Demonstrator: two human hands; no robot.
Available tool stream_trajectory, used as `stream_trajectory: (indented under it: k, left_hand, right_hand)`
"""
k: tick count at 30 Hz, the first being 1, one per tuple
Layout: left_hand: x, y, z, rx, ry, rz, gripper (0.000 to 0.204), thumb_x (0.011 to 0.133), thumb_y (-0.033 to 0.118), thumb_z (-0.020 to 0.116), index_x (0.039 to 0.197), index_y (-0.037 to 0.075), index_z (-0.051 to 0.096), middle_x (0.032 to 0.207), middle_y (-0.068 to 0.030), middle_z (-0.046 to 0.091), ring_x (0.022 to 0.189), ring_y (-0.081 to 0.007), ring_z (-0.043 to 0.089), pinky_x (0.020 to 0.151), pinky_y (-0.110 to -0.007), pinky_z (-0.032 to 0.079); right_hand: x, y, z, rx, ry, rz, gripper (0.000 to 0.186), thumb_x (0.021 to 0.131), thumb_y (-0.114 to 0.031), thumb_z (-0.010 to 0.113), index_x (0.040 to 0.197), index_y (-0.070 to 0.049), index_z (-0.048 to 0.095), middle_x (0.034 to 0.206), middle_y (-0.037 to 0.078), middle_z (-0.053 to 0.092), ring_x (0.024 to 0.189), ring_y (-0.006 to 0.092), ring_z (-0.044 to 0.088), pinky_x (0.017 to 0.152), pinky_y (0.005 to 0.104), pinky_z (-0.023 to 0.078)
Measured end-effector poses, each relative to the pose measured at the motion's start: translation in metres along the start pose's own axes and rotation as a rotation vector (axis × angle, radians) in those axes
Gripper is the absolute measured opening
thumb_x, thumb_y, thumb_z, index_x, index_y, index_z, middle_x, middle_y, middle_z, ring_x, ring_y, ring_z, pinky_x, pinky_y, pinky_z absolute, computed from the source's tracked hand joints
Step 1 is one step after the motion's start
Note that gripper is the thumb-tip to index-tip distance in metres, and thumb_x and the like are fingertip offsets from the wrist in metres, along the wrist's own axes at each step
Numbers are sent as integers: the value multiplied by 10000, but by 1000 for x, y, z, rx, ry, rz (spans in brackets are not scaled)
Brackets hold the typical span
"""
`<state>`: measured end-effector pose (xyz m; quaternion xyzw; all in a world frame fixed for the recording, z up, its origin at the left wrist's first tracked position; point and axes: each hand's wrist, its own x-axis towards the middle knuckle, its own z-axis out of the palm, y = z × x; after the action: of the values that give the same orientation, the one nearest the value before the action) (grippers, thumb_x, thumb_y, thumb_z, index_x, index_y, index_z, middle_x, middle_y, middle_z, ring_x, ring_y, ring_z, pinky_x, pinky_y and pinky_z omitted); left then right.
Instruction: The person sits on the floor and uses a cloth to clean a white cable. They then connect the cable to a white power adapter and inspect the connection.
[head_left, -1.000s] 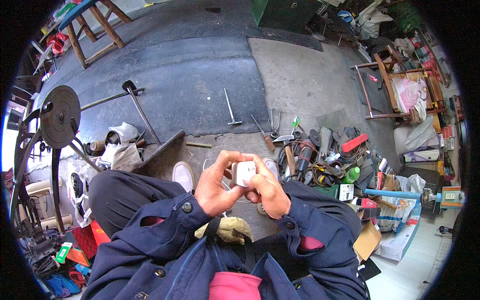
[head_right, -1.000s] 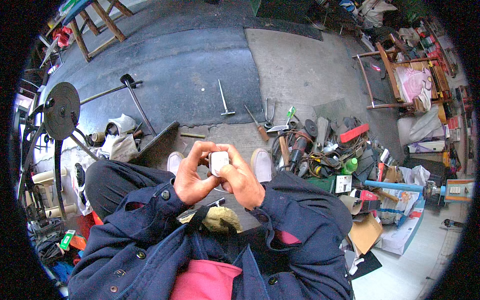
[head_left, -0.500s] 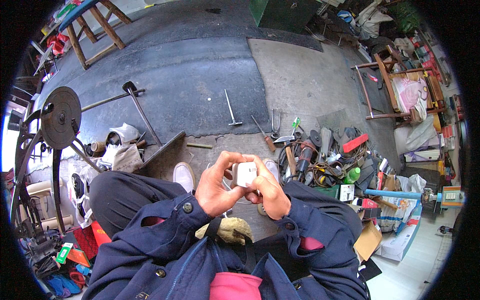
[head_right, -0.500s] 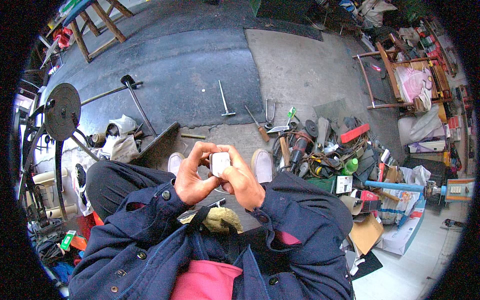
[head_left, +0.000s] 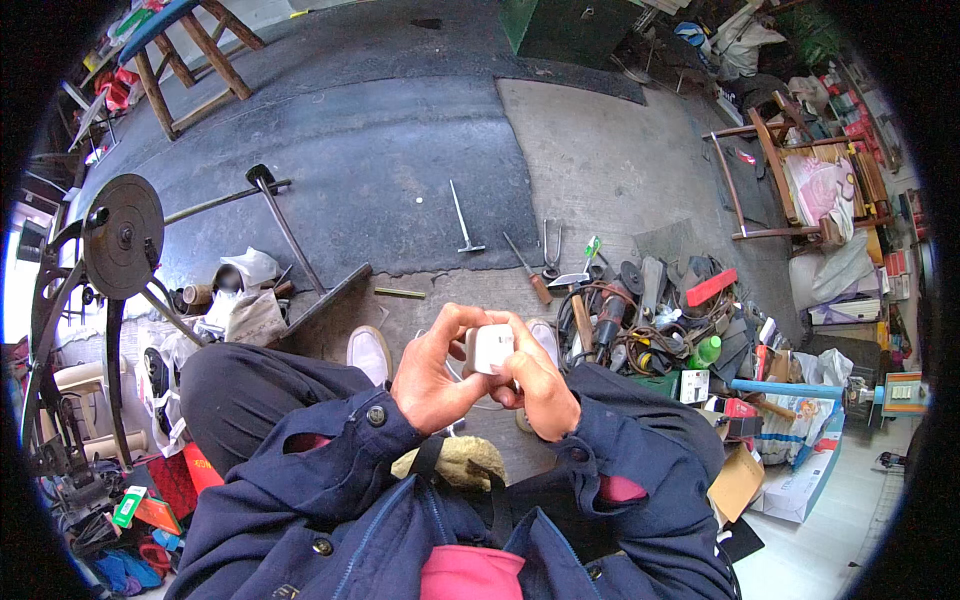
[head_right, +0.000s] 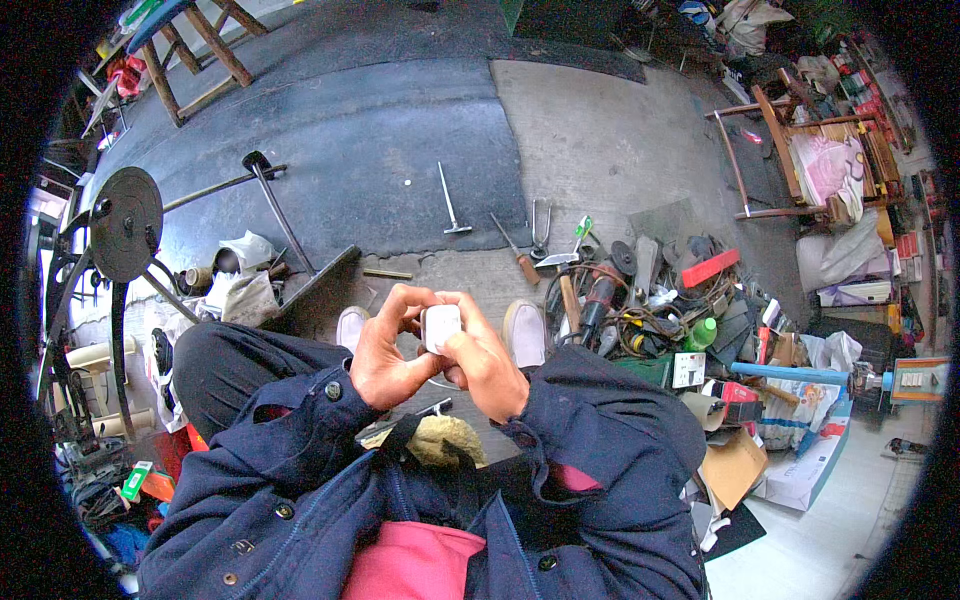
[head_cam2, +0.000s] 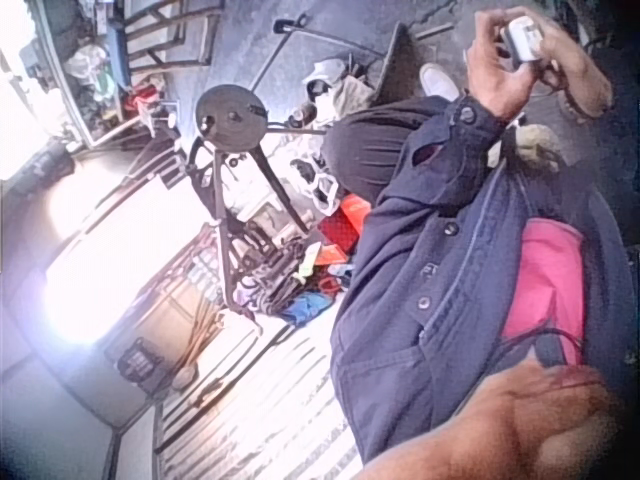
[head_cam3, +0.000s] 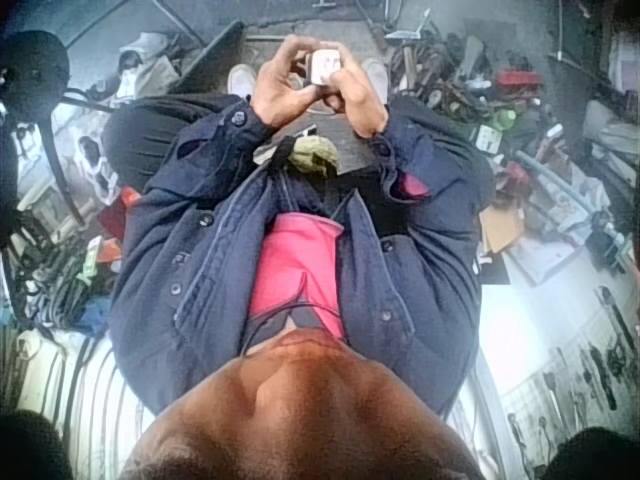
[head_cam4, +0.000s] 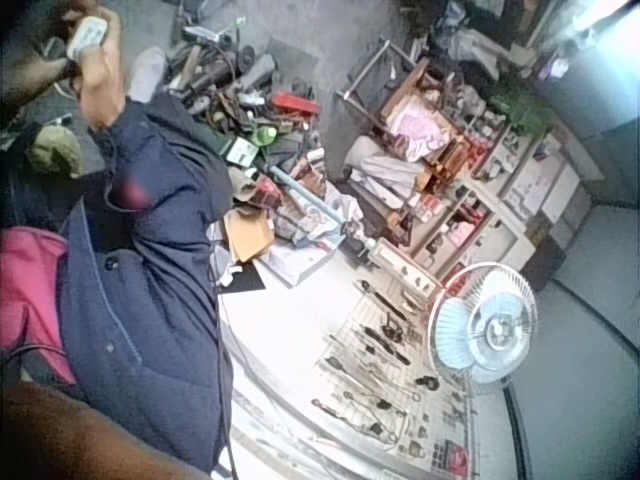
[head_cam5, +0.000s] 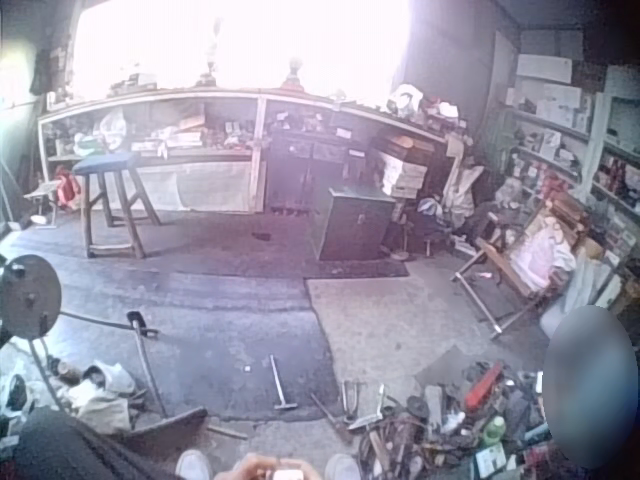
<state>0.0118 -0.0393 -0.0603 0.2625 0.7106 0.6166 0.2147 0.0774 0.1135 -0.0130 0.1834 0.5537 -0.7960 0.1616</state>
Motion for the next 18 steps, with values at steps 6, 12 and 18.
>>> stream_trajectory:
  k: [6, 12, 18]
  left_hand:
    - [0, -1, 0, -28, 6, 16, 527, 765, 42, 777, 1205, 100, 491, 992, -75, 709, 925, -156, 654, 828, -328, 509]
    - [2, -3, -2, -171, -6, 4, 476, 807, 106, 784, 1188, 119, 499, 1028, -87, 715, 935, -166, 679, 775, -338, 515]
    - [2, -6, -1, -208, 8, -5, 481, 806, 100, 785, 1191, 114, 498, 1025, -74, 714, 900, -149, 663, 752, -320, 508]
  right_hand:
    - [-1, -1, 0, 22, 7, 7, 536, 843, -171, 455, 1365, -61, 404, 965, 30, 555, 599, 50, 396, 487, 209, 321]
    - [-1, -2, -3, 76, -26, 33, 667, 815, -189, 471, 1466, -99, 359, 1004, 41, 575, 623, 69, 424, 529, 209, 350]
    - [-1, -2, -5, 119, -41, 64, 658, 850, -230, 466, 1492, -122, 367, 1001, 53, 608, 642, 76, 446, 541, 208, 355]
